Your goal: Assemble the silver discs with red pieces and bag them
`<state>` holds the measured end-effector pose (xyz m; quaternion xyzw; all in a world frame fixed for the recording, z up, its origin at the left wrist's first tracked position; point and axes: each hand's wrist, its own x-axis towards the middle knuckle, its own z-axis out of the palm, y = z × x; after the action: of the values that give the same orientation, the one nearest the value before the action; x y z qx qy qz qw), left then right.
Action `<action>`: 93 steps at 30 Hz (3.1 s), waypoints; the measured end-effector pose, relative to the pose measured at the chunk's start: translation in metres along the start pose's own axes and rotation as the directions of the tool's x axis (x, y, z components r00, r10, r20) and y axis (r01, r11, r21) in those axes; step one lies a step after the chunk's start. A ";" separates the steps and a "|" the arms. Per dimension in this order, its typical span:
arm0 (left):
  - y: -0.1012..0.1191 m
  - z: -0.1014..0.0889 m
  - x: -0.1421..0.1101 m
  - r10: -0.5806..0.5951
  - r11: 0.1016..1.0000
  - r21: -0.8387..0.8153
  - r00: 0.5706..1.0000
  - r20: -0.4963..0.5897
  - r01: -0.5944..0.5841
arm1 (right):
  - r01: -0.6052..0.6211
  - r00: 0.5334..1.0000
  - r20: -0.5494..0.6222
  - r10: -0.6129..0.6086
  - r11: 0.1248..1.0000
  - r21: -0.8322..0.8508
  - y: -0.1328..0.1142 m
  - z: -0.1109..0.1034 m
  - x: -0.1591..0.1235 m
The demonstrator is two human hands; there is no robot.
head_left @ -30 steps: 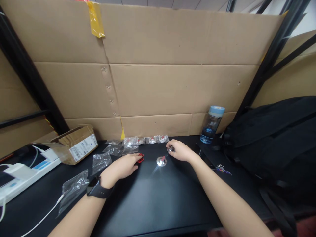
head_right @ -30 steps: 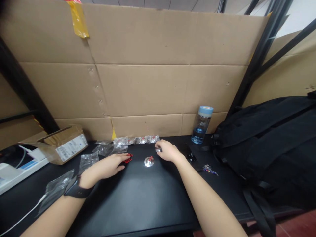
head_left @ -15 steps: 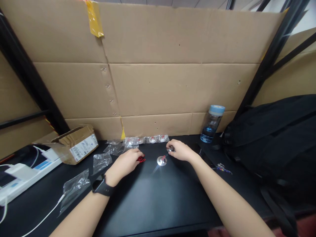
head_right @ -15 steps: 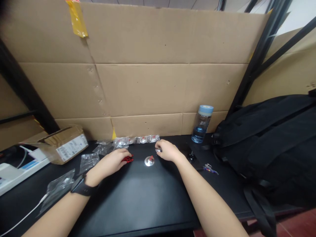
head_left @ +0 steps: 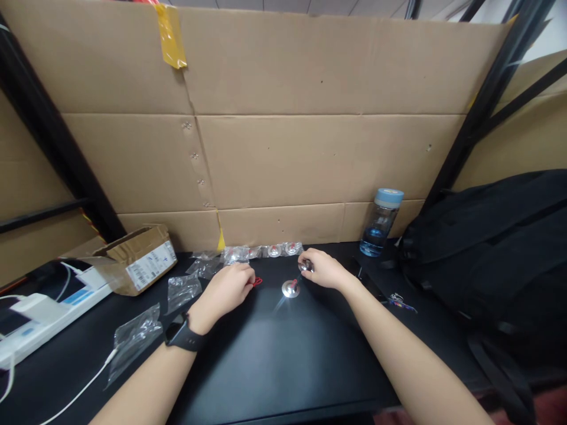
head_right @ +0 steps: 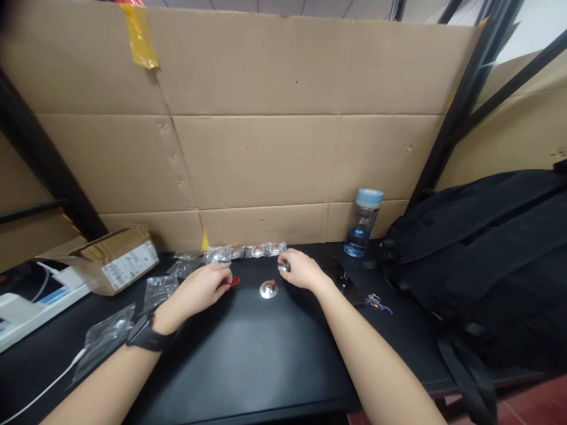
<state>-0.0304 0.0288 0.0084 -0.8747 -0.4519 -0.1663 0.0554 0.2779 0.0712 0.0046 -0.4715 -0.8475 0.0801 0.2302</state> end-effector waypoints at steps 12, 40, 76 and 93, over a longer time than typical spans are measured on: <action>0.013 -0.003 0.004 -0.053 0.935 -0.354 0.977 -0.207 -0.024 | 0.108 0.978 -0.190 -0.081 0.985 0.137 -0.015 -0.003 0.003; 0.038 0.009 0.005 -0.283 0.719 -0.693 0.934 -0.218 0.056 | 0.184 0.981 -0.179 -0.072 0.627 0.757 -0.086 0.017 -0.009; 0.044 -0.001 0.005 -0.228 0.955 -0.271 0.883 -0.410 0.121 | 0.151 0.983 -0.186 0.007 0.555 0.818 -0.087 0.025 -0.007; 0.041 -0.001 0.003 -0.104 0.979 -0.205 0.888 -0.449 0.011 | 0.043 0.983 -0.118 0.141 0.450 0.892 -0.086 0.037 -0.006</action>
<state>0.0044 0.0068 0.0129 -0.7982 -0.4335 -0.4126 0.0686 0.1974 0.0229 0.0002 -0.3105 -0.6419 0.4768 0.5140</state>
